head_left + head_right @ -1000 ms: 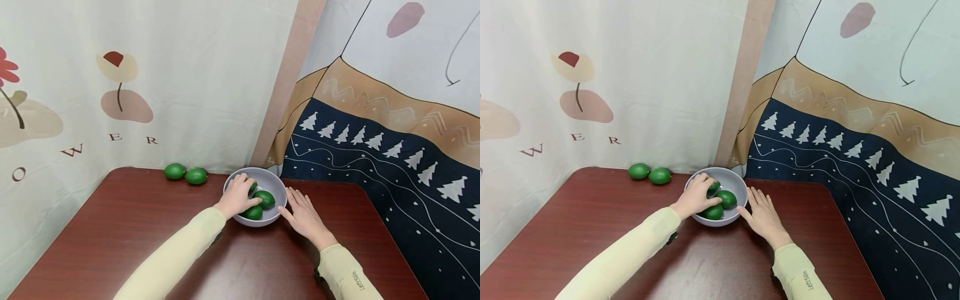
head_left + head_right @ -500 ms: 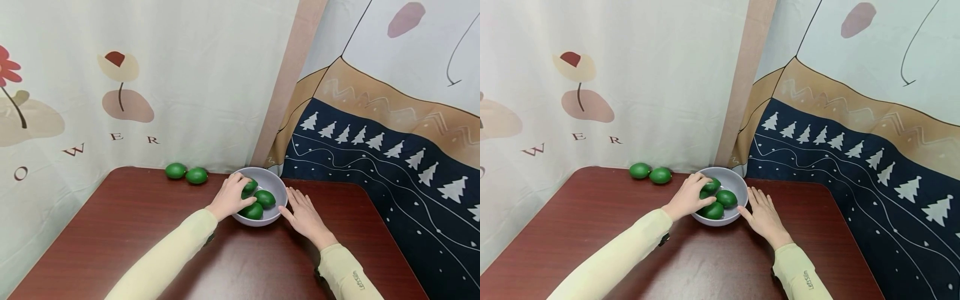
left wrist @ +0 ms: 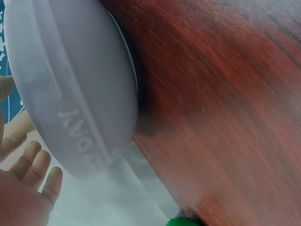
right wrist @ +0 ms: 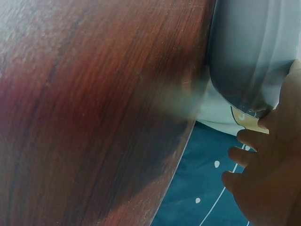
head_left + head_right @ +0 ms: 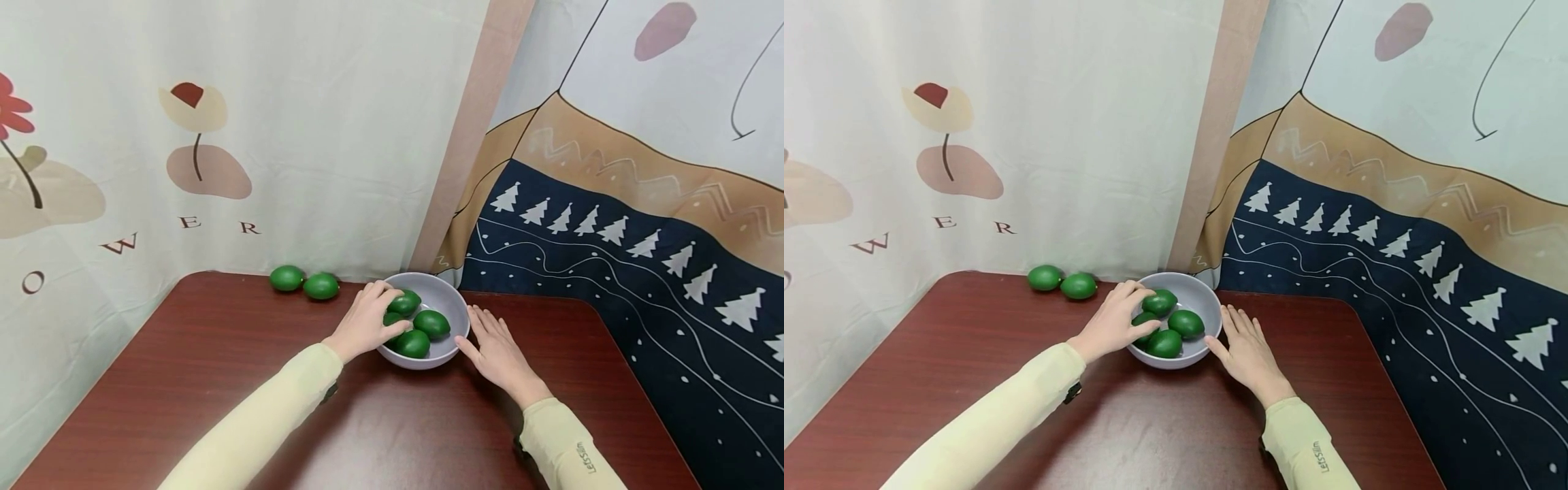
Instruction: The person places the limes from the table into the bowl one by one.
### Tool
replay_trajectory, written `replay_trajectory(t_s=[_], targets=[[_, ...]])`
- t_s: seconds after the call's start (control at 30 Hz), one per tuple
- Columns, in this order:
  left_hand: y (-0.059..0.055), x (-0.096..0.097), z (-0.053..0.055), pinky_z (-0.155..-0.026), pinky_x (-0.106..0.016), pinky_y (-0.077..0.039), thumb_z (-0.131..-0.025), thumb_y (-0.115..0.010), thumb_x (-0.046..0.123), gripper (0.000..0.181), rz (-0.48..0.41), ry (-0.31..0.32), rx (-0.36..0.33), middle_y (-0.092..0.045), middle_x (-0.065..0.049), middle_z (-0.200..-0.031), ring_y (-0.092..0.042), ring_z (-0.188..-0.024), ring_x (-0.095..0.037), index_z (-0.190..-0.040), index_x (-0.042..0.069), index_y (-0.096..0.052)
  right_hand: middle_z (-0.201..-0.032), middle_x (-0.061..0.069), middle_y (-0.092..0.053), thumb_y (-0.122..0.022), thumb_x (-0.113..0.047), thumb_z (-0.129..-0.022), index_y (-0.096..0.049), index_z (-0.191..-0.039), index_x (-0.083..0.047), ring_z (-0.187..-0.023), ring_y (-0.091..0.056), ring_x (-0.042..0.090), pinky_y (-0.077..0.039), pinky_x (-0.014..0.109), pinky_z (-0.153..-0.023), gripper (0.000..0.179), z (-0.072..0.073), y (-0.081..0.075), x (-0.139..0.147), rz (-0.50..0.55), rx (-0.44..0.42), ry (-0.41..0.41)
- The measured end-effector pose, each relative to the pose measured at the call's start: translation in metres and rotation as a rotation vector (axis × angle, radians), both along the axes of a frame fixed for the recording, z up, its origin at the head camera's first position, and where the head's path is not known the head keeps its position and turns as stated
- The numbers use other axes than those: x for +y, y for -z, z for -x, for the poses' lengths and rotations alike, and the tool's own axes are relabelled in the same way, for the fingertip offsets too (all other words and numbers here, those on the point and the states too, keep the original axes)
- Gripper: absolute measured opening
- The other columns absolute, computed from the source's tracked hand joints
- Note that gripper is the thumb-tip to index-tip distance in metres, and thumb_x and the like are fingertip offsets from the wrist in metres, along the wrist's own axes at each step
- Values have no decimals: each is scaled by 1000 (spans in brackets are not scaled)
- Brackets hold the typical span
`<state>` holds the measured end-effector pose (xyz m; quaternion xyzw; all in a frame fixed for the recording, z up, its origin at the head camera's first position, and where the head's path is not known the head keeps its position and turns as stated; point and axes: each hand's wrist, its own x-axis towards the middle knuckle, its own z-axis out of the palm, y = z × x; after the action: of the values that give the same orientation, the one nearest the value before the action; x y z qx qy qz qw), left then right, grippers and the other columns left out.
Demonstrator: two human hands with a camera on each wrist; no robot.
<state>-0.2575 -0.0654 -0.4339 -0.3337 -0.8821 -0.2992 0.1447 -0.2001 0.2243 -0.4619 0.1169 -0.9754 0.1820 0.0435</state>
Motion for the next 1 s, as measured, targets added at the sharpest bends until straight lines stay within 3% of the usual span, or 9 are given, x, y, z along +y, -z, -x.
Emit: replay_trajectory(t_s=[0.43, 0.73, 1.0], targets=[[3, -23, 4, -96, -46, -45, -85, -84, 33, 54, -29, -30, 22, -63, -14, -122, -54, -111, -30, -127, 3, -68, -165, 20, -33, -51, -52, -105, -30, -162, -4, -153, -27, 43, -18, 63, -123, 78, 0, 0, 0, -5, -4, 0], [5, -39, 6, -102, -47, -44, -85, -84, 33, 59, -42, -53, 29, -62, -11, -125, -56, -115, -31, -132, 3, -65, -165, 20, -33, -52, -51, -105, -30, -162, -3, -153, -27, 43, -18, 63, -123, 77, 0, 1, 0, -9, -1, 0], [4, -52, 11, -109, -46, -43, -88, -82, 34, 60, -17, -91, -20, -59, -9, -133, -54, -126, -29, -137, 5, -62, -165, 21, -33, -53, -50, -105, -30, -162, -3, -153, -27, 44, -18, 63, -123, 77, 0, 0, 0, -6, 4, -1]])
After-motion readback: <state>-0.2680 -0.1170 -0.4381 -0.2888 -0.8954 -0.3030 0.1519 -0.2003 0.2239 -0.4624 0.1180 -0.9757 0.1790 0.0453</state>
